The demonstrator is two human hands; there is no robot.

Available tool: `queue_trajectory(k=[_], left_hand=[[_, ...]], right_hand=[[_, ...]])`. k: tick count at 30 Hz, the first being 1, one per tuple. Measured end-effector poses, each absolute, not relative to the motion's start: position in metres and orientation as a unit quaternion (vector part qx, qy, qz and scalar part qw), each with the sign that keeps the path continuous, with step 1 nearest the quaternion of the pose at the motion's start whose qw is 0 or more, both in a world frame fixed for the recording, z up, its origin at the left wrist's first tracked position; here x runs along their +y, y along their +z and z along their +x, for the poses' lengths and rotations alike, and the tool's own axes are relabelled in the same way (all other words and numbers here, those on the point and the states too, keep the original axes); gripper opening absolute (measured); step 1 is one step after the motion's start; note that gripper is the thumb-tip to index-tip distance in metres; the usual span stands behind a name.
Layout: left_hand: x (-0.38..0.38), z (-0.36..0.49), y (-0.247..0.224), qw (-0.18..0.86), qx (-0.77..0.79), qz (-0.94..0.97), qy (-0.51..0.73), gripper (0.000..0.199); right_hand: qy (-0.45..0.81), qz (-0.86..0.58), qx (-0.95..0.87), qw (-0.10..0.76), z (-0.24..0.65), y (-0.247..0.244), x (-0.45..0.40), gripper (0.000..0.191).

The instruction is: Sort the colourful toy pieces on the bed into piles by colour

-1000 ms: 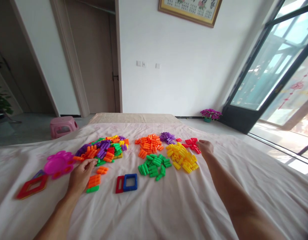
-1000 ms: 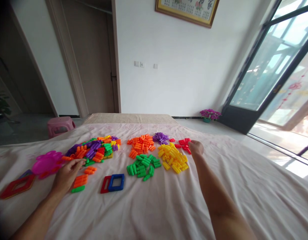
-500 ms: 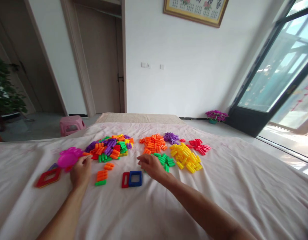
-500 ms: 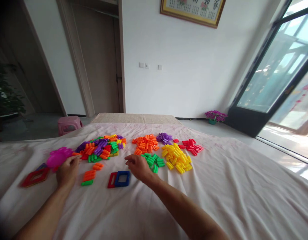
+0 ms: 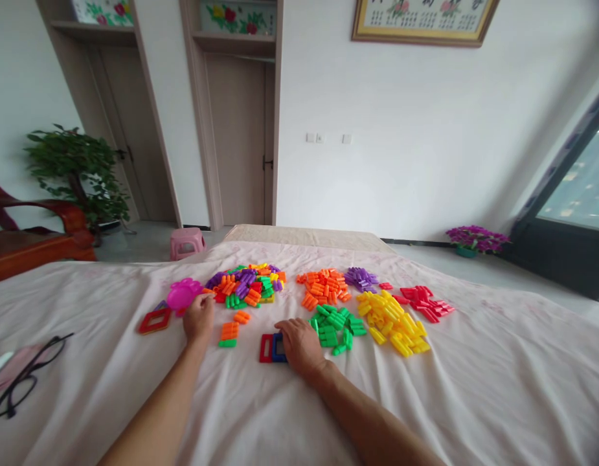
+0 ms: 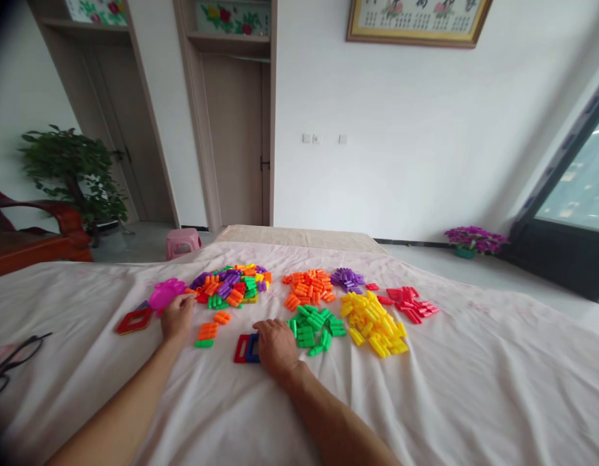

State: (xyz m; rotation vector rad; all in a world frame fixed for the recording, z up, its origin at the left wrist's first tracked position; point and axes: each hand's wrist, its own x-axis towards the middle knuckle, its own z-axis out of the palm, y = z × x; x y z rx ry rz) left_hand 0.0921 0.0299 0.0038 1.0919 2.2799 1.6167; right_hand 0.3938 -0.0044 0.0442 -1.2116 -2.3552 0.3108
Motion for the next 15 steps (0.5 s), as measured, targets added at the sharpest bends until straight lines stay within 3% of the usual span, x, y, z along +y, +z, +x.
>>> queue_trajectory(k=[9,15], left_hand=[[0.0304,0.0923,0.0041,0.085,0.726,0.359,0.58,0.037],[0.0376,0.0894,-0.0031,0.077,0.697,0.352,0.62,0.032]], right_hand=[[0.041,-0.522,-0.817,0.242,0.4,0.048,-0.0034,0.033],[0.022,-0.455,-0.85,0.264,0.4008,0.049,-0.0057,0.033]])
